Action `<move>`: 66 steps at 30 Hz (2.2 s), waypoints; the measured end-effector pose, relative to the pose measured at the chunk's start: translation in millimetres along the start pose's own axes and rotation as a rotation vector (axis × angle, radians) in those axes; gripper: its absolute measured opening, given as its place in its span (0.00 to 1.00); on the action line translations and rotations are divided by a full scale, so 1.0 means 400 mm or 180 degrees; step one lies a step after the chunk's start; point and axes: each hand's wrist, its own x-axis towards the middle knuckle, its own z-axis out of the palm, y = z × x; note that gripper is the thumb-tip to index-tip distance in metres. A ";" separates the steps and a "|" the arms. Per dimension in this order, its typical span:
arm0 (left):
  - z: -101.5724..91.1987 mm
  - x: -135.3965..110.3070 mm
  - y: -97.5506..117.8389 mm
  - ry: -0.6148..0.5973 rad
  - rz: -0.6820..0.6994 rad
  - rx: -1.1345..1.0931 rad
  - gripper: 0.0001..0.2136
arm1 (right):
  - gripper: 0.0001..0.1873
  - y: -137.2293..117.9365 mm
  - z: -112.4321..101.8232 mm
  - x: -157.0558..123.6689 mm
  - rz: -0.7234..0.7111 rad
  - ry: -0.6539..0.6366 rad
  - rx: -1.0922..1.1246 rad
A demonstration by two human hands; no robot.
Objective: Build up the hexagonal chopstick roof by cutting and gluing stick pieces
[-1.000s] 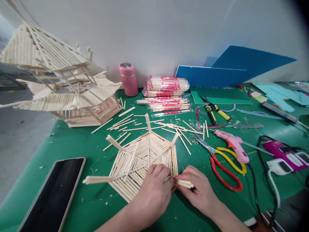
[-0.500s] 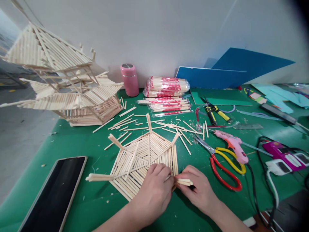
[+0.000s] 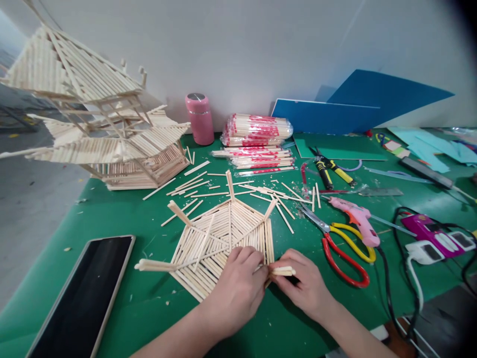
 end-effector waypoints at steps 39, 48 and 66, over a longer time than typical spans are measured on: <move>0.010 -0.007 0.001 0.0117 0.0009 0.0110 0.09 | 0.05 0.001 0.006 -0.005 0.0026 -0.0009 -0.0031; 0.007 -0.008 0.002 0.0100 0.0002 0.0165 0.08 | 0.06 -0.003 0.003 0.000 0.0007 0.0016 -0.0065; 0.006 -0.005 0.003 0.0074 -0.0007 0.0197 0.07 | 0.07 0.003 0.003 -0.003 -0.0017 0.0027 -0.0116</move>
